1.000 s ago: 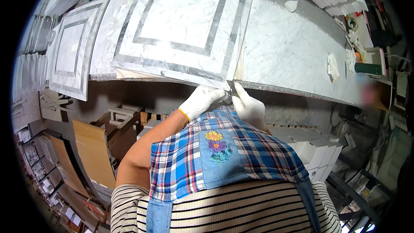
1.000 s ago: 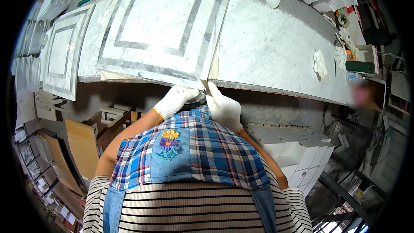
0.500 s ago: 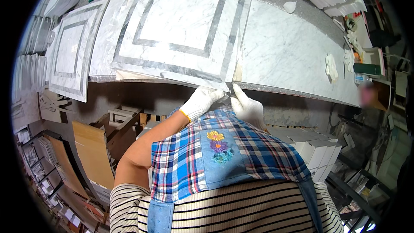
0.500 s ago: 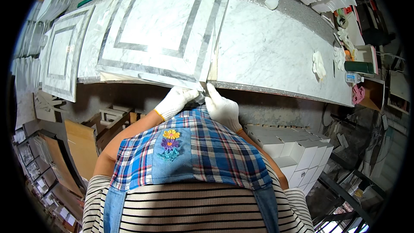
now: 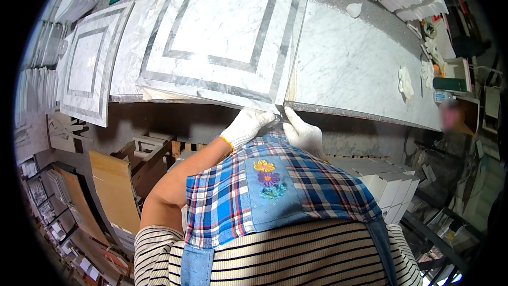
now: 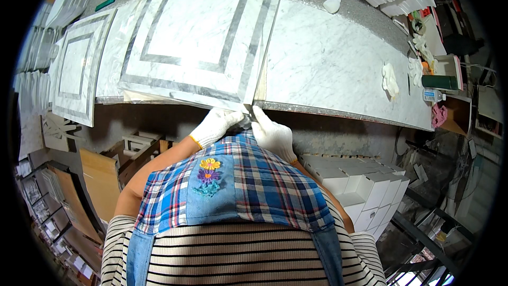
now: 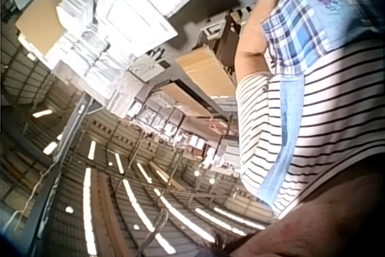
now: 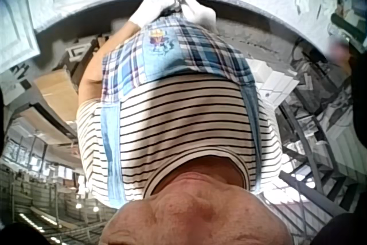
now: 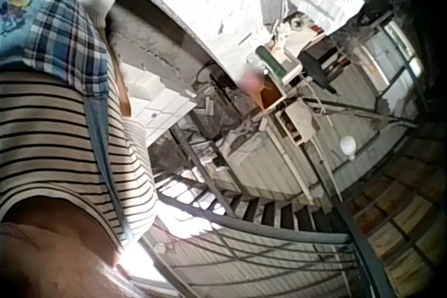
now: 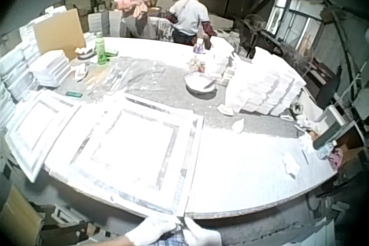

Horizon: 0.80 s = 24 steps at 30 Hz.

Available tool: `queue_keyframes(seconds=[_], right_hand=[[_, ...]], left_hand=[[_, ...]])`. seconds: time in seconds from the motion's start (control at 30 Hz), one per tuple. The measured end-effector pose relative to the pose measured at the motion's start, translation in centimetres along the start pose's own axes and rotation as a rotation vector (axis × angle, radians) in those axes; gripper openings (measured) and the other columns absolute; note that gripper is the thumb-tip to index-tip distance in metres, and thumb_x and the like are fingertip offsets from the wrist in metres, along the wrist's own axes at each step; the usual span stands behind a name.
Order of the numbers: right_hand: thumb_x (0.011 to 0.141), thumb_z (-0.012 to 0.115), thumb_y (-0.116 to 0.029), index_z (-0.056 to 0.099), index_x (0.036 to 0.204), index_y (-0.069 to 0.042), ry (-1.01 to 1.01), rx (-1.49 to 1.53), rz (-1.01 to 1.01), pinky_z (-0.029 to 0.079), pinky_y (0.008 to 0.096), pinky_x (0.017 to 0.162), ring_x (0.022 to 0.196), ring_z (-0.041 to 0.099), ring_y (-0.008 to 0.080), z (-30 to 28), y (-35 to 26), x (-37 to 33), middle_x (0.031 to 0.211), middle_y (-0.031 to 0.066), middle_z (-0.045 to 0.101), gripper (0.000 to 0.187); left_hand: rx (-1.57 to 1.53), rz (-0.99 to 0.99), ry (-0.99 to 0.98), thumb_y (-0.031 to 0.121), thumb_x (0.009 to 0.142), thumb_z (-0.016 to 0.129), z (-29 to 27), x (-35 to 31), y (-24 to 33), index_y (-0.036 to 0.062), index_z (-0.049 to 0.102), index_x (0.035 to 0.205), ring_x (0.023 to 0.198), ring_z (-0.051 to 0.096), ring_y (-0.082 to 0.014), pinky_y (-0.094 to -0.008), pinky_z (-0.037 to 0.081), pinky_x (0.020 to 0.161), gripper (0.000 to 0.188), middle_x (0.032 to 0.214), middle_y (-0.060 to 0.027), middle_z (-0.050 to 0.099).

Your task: The person uses a utility knife to trim the edges of a square marble-patterned tile on a workbench. They repeatedly scrape the edges and corners to remove excess material, then wipe the surface with a cloth. The person finishes by adjusting their head-mounted camera.

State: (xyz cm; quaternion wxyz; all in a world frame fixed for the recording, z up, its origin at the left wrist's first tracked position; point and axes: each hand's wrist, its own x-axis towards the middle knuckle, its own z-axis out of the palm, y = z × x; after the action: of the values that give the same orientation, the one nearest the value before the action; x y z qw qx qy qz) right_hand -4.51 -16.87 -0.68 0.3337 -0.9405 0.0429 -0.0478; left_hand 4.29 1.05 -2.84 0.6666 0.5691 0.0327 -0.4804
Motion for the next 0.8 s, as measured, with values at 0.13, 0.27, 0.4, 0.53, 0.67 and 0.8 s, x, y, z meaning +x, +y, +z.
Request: queue_keyframes(seconds=[0.13, 0.27, 0.4, 0.53, 0.67, 0.8], right_hand=[[0.086, 0.066, -0.014, 0.067, 0.124, -0.004, 0.03, 0.011, -0.045, 0.055, 0.038, 0.058, 0.064, 0.069, 0.0312, 0.3, 0.6, -0.2, 0.079, 0.0185, 0.069, 0.039], [0.088, 0.065, -0.011, 0.064, 0.128, -0.002, -0.099, 0.093, 0.144, 0.057, 0.0348, 0.071, 0.082, 0.073, 0.0329, -0.7, -0.6, 0.0, 0.103, 0.0252, 0.07, 0.041], [0.087, 0.066, -0.015, 0.067, 0.124, -0.006, 0.024, 0.064, 0.009, 0.056, 0.0381, 0.06, 0.069, 0.07, 0.0316, 0.4, 0.6, -0.3, 0.088, 0.0179, 0.072, 0.038], [0.088, 0.065, -0.014, 0.067, 0.124, -0.005, -0.013, 0.104, 0.03, 0.057, 0.038, 0.06, 0.069, 0.07, 0.0314, 0.3, 0.7, -0.2, 0.09, 0.0185, 0.071, 0.037], [0.088, 0.064, -0.014, 0.067, 0.125, -0.005, 0.004, 0.16, 0.016, 0.056, 0.0375, 0.061, 0.068, 0.07, 0.0311, 0.3, 0.7, -0.2, 0.088, 0.0194, 0.071, 0.038], [0.088, 0.064, -0.013, 0.066, 0.125, -0.003, -0.038, 0.174, 0.071, 0.054, 0.0374, 0.059, 0.065, 0.069, 0.0308, -0.5, -0.3, 0.3, 0.083, 0.0196, 0.07, 0.039]], left_hand=[[-0.021, 0.01, 0.017, 0.019, 0.098, 0.062, 0.4, -0.3, 0.5, -0.0031, 0.073, 0.108, 0.081, 0.061, -0.0111, -0.0265, 0.051, 0.074, 0.026, 0.093, -0.0069, 0.072], [-0.002, 0.015, 0.026, 0.019, 0.099, 0.062, 0.5, -0.6, 0.8, -0.0028, 0.073, 0.105, 0.078, 0.057, -0.0101, -0.0269, 0.049, 0.071, 0.025, 0.089, -0.0047, 0.07], [0.085, 0.04, 0.018, 0.02, 0.099, 0.062, 0.4, -0.6, 1.0, -0.0031, 0.073, 0.104, 0.079, 0.058, -0.0102, -0.027, 0.049, 0.072, 0.026, 0.09, -0.0047, 0.07], [0.032, 0.043, 0.016, 0.02, 0.099, 0.061, 0.4, -0.3, 0.5, -0.0033, 0.072, 0.106, 0.082, 0.06, -0.0112, -0.0273, 0.051, 0.076, 0.027, 0.093, -0.0068, 0.071], [0.047, 0.02, -0.007, 0.019, 0.099, 0.061, 0.1, -0.1, 0.5, -0.0035, 0.072, 0.108, 0.084, 0.062, -0.0122, -0.0281, 0.051, 0.078, 0.027, 0.096, -0.0079, 0.072], [0.083, 0.011, -0.005, 0.019, 0.099, 0.06, -0.1, 0.0, 0.4, -0.0039, 0.072, 0.107, 0.084, 0.062, -0.0125, -0.0287, 0.051, 0.078, 0.027, 0.095, -0.0078, 0.072]])
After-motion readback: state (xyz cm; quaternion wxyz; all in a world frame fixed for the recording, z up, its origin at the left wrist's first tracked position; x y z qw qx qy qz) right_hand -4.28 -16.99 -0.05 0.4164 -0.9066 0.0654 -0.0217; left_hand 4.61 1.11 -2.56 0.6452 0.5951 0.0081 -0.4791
